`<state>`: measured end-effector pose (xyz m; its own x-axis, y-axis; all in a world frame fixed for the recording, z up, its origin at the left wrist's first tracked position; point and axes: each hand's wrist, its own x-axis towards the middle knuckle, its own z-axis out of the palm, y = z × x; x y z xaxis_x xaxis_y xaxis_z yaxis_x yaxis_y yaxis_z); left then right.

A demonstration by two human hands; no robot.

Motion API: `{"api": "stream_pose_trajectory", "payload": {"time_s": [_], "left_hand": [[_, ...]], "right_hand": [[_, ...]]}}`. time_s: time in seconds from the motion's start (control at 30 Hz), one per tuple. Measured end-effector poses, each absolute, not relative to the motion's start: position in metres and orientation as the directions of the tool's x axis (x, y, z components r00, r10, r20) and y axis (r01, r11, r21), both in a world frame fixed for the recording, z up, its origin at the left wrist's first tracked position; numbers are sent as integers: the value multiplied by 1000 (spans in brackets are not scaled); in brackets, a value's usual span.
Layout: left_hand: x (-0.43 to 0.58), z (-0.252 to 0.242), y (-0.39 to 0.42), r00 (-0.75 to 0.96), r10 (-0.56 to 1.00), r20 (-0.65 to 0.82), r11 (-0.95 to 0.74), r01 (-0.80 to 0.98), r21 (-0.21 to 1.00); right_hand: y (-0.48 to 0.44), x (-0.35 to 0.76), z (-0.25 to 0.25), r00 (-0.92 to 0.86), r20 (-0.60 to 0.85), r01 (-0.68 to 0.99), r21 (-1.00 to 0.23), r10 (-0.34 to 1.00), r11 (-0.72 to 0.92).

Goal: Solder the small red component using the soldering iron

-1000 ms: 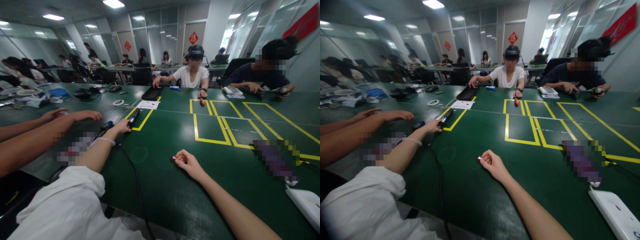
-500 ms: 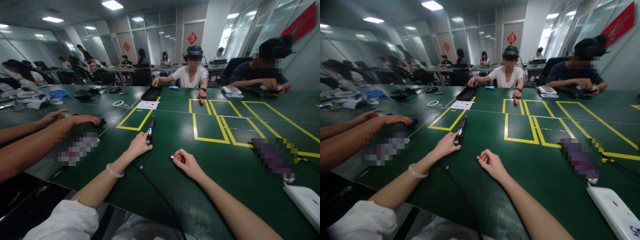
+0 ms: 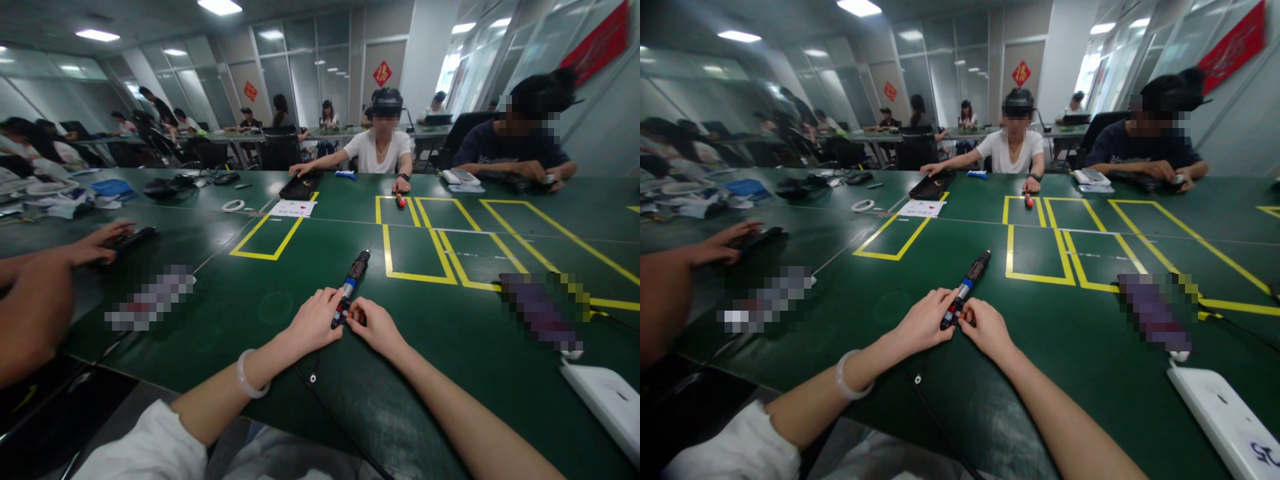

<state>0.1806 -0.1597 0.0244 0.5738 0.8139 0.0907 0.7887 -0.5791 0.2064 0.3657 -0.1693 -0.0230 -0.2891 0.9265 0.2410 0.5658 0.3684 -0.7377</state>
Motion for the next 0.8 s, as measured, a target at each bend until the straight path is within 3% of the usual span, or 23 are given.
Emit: {"api": "stream_pose_trajectory", "payload": {"time_s": [0.23,0.53,0.8], "left_hand": [[180,24,-163,570,816,94,-577,795,188],[190,15,-161,492,858,146,-505,860,70],[186,10,-144,483,861,159,-496,867,49]], "right_hand": [[-169,365,-19,-315,257,427,-822,914,378],[-171,364,-17,-321,291,425,-806,901,412],[-170,368,-19,-255,273,370,-859,928,355]]}}
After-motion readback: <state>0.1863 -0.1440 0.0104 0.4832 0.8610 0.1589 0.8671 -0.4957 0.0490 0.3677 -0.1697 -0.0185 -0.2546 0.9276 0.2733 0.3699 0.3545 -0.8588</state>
